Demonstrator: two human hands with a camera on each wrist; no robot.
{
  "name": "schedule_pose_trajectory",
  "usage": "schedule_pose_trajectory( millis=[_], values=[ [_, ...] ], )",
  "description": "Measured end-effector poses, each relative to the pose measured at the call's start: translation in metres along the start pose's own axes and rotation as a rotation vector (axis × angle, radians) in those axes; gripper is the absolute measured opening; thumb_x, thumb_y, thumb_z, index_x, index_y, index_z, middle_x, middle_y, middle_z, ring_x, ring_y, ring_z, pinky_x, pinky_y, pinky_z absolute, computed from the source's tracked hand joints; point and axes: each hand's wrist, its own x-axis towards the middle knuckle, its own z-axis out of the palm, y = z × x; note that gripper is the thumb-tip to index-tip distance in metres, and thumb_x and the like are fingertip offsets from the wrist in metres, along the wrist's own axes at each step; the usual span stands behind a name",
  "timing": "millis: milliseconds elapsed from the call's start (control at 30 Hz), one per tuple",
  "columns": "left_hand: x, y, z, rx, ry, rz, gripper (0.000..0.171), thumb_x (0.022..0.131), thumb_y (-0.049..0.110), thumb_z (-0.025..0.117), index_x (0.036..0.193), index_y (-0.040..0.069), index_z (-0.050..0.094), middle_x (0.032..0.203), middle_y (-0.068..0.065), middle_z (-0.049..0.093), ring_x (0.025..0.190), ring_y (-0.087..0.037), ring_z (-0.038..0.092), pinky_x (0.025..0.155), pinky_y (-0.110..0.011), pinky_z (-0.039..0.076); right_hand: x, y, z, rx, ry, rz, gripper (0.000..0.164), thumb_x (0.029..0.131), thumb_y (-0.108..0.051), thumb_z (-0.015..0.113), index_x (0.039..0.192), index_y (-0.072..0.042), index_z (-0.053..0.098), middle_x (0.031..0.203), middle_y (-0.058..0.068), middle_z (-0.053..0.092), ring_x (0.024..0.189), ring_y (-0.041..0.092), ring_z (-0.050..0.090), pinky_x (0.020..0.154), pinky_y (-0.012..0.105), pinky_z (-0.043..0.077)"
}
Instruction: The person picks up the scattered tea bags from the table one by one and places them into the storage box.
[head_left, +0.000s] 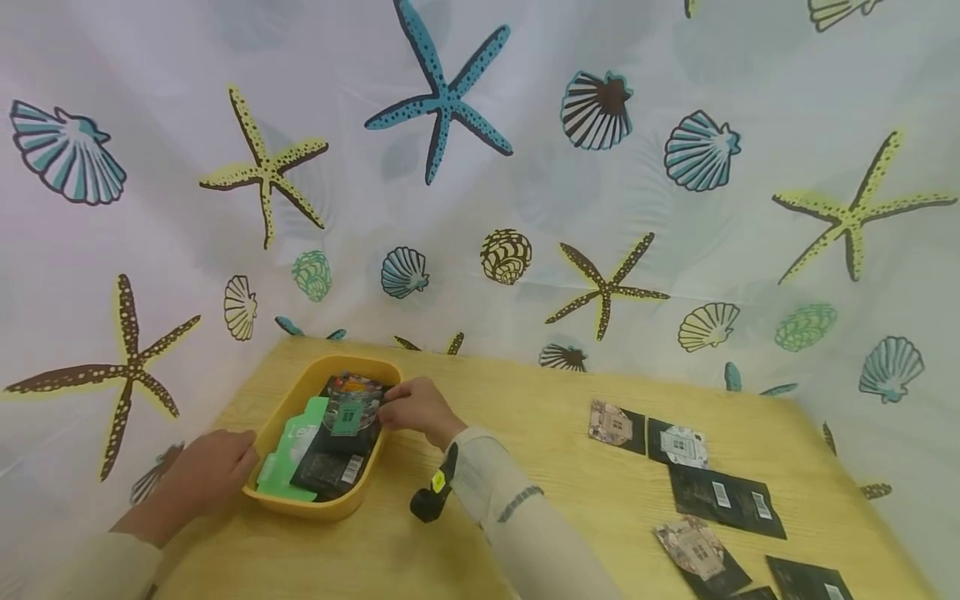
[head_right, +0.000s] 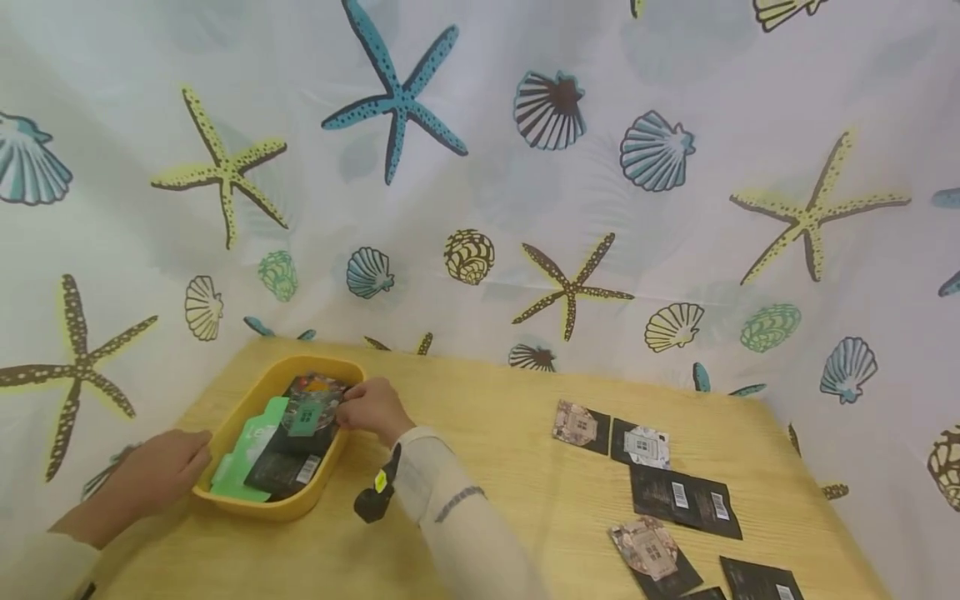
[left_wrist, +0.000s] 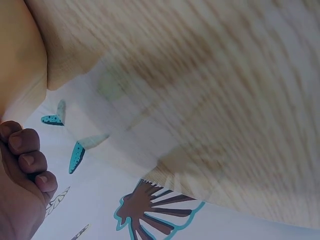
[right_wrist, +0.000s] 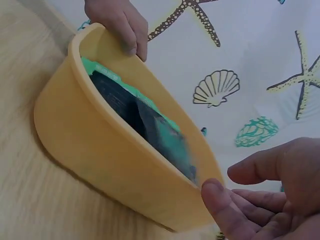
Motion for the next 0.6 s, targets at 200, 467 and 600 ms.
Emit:
schedule_pose_trajectory(
  millis=[200, 467, 600],
  values=[
    [-0.002, -0.002, 0.003, 0.008, -0.010, -0.016, 0.031, 0.096, 0.014, 0.045, 0.066, 0.017, 0.039, 0.059, 0.004, 0.034, 0.058, -0.013, 0.030, 0.058, -0.028, 0.027, -0.026, 0.002, -0.062, -0.194, 0.005, -0.064, 0.035, 0.093, -0.011, 0.062, 0.125, 0.004, 0.064, 0.115, 0.020, 0.070, 0.102, 0.034, 0.071, 0.087, 0.039, 0.058],
    [-0.024, -0.011, -0.006, 0.016, -0.060, -0.081, 0.031, 0.097, 0.015, 0.043, 0.066, 0.016, 0.039, 0.060, 0.004, 0.035, 0.058, -0.013, 0.031, 0.057, -0.028, 0.026, -0.094, 0.015, -0.207, -0.563, 0.119, -0.050, 0.036, 0.097, -0.018, 0.058, 0.125, 0.004, 0.062, 0.116, 0.023, 0.069, 0.095, 0.027, 0.071, 0.084, 0.040, 0.058],
    [-0.035, -0.022, -0.020, 0.030, -0.073, -0.114, 0.032, 0.098, 0.015, 0.040, 0.066, 0.016, 0.039, 0.059, 0.003, 0.035, 0.057, -0.013, 0.031, 0.055, -0.028, 0.026, -0.120, 0.033, -0.260, -0.669, 0.189, 0.017, 0.039, 0.098, -0.021, 0.056, 0.126, 0.005, 0.061, 0.118, 0.026, 0.068, 0.094, 0.028, 0.071, 0.080, 0.041, 0.058]
  ],
)
